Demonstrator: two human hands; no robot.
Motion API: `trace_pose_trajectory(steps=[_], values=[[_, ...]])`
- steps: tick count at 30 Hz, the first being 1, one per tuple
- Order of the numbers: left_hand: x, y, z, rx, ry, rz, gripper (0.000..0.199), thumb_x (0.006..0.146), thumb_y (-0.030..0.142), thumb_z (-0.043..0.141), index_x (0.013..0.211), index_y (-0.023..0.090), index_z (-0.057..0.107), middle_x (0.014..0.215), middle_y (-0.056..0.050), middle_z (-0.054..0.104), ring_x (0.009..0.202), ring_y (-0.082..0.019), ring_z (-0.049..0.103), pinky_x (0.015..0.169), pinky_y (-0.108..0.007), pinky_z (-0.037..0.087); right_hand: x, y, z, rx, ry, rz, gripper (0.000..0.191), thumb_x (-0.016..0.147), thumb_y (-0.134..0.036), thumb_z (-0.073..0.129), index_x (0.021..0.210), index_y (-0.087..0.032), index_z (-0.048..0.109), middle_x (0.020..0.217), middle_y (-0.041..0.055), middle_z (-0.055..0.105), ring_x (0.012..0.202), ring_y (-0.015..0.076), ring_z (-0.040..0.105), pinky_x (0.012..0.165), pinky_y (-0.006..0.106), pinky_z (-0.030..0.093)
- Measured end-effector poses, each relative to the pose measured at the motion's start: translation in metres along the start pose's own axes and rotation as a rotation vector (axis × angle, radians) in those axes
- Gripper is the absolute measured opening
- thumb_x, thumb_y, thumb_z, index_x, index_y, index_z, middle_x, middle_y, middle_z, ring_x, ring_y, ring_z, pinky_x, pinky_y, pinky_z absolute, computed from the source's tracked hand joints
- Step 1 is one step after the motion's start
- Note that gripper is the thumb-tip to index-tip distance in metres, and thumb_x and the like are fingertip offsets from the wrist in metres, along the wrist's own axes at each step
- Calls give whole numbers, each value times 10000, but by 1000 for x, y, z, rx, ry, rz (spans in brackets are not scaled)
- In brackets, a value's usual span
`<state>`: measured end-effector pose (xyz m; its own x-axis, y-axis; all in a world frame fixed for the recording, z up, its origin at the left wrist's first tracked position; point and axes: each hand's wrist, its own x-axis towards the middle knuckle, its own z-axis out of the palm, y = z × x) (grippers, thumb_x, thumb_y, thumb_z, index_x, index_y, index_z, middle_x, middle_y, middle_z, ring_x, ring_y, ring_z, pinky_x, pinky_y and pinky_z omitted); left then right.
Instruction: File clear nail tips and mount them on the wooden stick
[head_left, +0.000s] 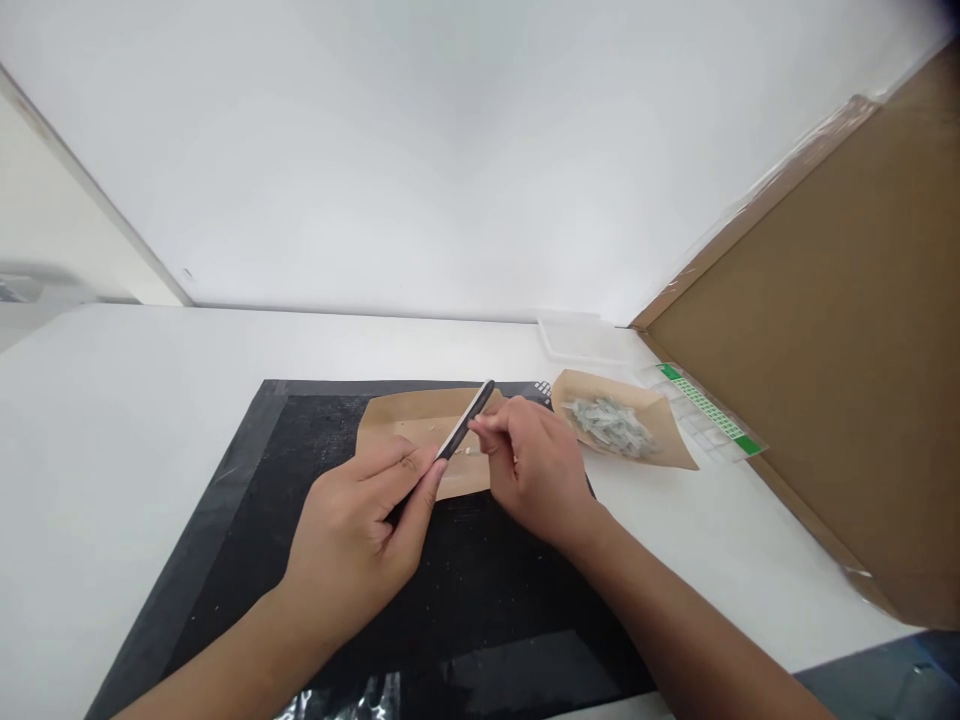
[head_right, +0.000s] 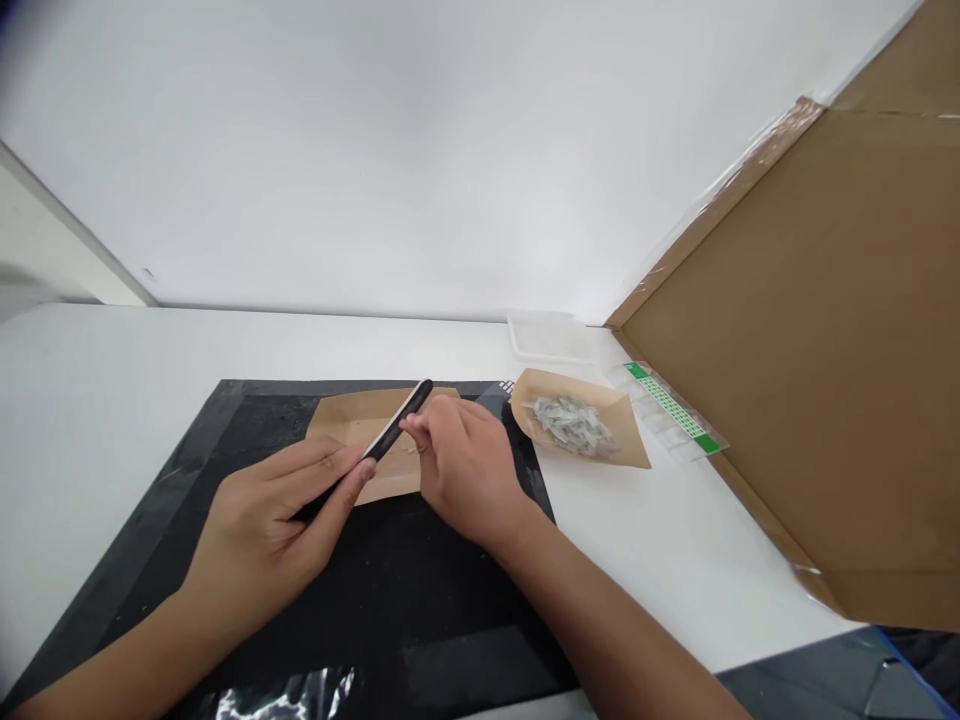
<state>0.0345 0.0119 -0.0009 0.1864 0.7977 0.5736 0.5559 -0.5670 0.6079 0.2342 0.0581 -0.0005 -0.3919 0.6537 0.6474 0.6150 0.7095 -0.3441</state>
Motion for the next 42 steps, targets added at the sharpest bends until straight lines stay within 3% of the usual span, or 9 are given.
trace_pose_trajectory(steps=[3,7,21,24,27,31,34,36,42], values=[[1,0,-1,2,-5,-6,195,1016,160,609,1078,200,789,816,-17,687,676,-116,630,649,-237,488,1,0,1,37,-78,-38,248,1060,-194,537,827,-244,468,717,-1,632,666,171,579,660,310,413],[4,1,-2,-36,-10,-62,200,1019,188,614,1052,208,810,779,-8,677,653,-118,621,635,-245,483,2,-1,2,-58,4,14,240,1061,-224,562,830,-236,500,714,1,657,642,169,548,676,321,377],[8,-6,-6,-86,-58,-154,235,1022,269,611,930,217,821,703,-16,647,754,-191,697,714,-297,549,5,-6,5,-107,-37,28,244,1061,-267,566,829,-231,505,704,-9,658,600,160,516,650,332,335],[9,-6,-6,-95,-55,-140,244,1021,258,610,904,207,818,710,-18,652,758,-189,703,747,-299,556,5,-6,6,-59,-124,-24,272,1062,-258,541,799,-234,476,676,-13,626,612,165,522,652,328,342],[8,-6,-6,-73,-54,-131,241,1021,250,611,899,194,811,722,-19,661,710,-170,674,692,-281,527,5,-6,6,-98,-38,26,236,1065,-264,548,837,-230,502,708,-4,650,614,167,515,653,325,339],[6,-6,-6,-69,-61,-121,247,1024,240,608,871,182,794,754,-18,682,644,-135,622,618,-261,471,6,-6,5,-83,-103,32,254,1056,-278,552,813,-232,493,679,-5,631,605,168,518,646,319,328],[5,-5,-6,-59,-66,-125,255,1027,237,606,853,180,784,764,-18,674,648,-130,611,626,-263,463,6,-6,2,-137,-36,134,200,1040,-251,568,847,-223,523,690,-7,649,596,166,528,632,314,310],[5,-4,-7,-68,-75,-118,223,1028,224,605,917,193,795,774,-11,673,666,-127,617,640,-256,467,6,-6,0,-91,-131,75,219,1039,-256,562,826,-223,522,706,-4,654,607,166,530,642,311,323],[5,-6,-7,-84,-93,-139,231,1030,227,601,890,202,782,733,0,640,646,-124,596,621,-257,448,7,-6,0,-42,-155,95,243,1058,-251,534,818,-221,511,735,-2,683,611,156,548,672,311,334]])
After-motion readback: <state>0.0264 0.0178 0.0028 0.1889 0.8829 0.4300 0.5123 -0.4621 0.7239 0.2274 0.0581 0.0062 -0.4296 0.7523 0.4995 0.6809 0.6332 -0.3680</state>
